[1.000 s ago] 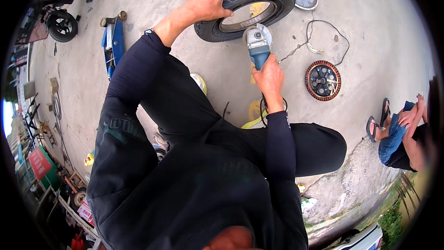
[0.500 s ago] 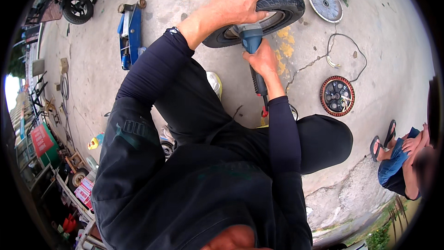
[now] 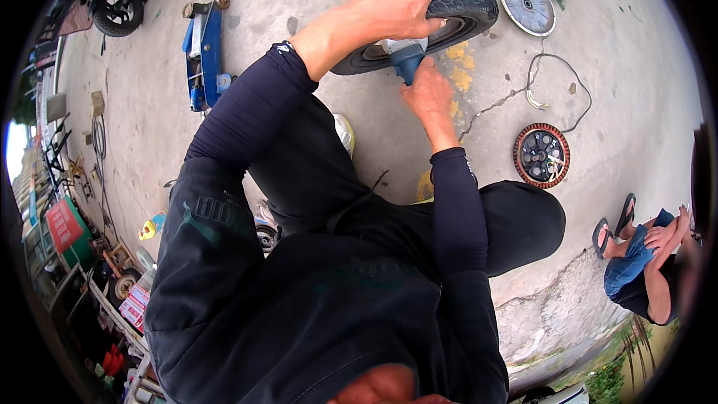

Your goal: The person uses an angle grinder to smooth the surface of a small tire and then a metal clutch plate. They hold the tire with one hand and the tool with the other, rotating the tire to access different areas. After finishing the tire, they switch to the clutch plate, grinding its edges and surface while seated on the ground.

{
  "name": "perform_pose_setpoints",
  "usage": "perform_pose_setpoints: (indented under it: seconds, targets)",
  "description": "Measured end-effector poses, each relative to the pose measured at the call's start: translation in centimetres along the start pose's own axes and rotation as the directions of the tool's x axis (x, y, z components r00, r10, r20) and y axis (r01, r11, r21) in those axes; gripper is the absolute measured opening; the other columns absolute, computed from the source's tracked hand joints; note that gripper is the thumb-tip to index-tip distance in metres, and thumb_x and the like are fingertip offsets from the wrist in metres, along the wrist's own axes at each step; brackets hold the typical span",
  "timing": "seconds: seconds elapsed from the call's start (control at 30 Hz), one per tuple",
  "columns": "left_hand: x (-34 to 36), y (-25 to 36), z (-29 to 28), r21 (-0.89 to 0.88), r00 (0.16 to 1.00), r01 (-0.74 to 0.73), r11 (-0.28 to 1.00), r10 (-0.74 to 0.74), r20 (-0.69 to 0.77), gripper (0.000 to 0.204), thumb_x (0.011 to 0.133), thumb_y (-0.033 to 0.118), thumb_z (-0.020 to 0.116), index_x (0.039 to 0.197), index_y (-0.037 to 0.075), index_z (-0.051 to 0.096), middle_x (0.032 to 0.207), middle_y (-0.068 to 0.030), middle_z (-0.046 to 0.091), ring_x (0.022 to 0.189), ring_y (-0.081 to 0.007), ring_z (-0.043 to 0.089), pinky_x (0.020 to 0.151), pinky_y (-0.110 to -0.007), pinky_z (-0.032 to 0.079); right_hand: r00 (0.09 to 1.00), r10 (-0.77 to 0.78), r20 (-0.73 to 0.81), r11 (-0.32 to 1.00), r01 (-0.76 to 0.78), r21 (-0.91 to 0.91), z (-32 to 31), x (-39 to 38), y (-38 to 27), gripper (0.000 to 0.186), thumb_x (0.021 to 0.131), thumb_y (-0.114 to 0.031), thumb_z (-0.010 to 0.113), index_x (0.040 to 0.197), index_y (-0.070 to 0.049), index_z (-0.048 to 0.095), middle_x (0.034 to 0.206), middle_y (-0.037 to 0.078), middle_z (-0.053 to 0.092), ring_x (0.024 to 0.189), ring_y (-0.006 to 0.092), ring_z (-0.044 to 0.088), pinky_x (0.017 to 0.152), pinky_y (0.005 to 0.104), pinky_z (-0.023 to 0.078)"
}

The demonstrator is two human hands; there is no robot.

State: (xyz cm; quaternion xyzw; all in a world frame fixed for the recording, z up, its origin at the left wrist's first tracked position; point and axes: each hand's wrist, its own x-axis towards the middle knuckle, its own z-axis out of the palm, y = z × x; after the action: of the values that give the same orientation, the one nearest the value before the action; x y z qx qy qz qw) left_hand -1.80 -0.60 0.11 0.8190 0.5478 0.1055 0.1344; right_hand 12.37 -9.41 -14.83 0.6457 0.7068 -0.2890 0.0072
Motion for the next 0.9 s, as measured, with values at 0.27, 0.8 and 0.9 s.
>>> perform_pose_setpoints:
  seconds: [0.27, 0.8, 0.9]
  targets:
    - [0.3, 0.0, 0.2, -0.019, 1.000, 0.006, 1.000, -0.006, 0.000, 0.069, 0.077, 0.032, 0.075, 0.139, 0.014, 0.051, 0.112, -0.0214, 0.062, 0.107, -0.0411, 0.062, 0.083, -0.054, 0.052, 1.000, 0.028, -0.010, 0.989, -0.026, 0.147, -0.7, 0.2, 1.3, 0.055, 0.074, -0.026, 0.082, 0.110, 0.003, 0.051, 0.102, 0.026, 0.070, 0.096, 0.0437, 0.069, 0.084, 0.0505, 0.055]
    - [0.5, -0.9, 0.3, -0.010, 0.999, 0.000, 1.000, 0.000, -0.033, 0.068, 0.078, 0.032, 0.076, 0.138, 0.014, 0.051, 0.112, -0.0205, 0.061, 0.107, -0.0409, 0.061, 0.081, -0.053, 0.052, 1.000, -0.003, 0.020, 0.994, 0.005, -0.105, 0.2, 0.5, 1.3, 0.061, 0.074, -0.024, 0.085, 0.115, 0.001, 0.048, 0.116, 0.022, 0.066, 0.100, 0.0402, 0.069, 0.085, 0.0486, 0.056]
    - [0.4, -0.8, 0.2, -0.003, 1.000, 0.000, 1.000, 0.000, -0.019, 0.068, 0.078, 0.032, 0.075, 0.139, 0.014, 0.051, 0.114, -0.0207, 0.061, 0.107, -0.0410, 0.061, 0.081, -0.053, 0.053, 0.999, -0.020, -0.025, 0.991, 0.017, -0.133, 0.1, 0.1, 1.4, 0.062, 0.074, -0.026, 0.085, 0.115, 0.002, 0.048, 0.113, 0.023, 0.067, 0.100, 0.0405, 0.069, 0.086, 0.0483, 0.056]
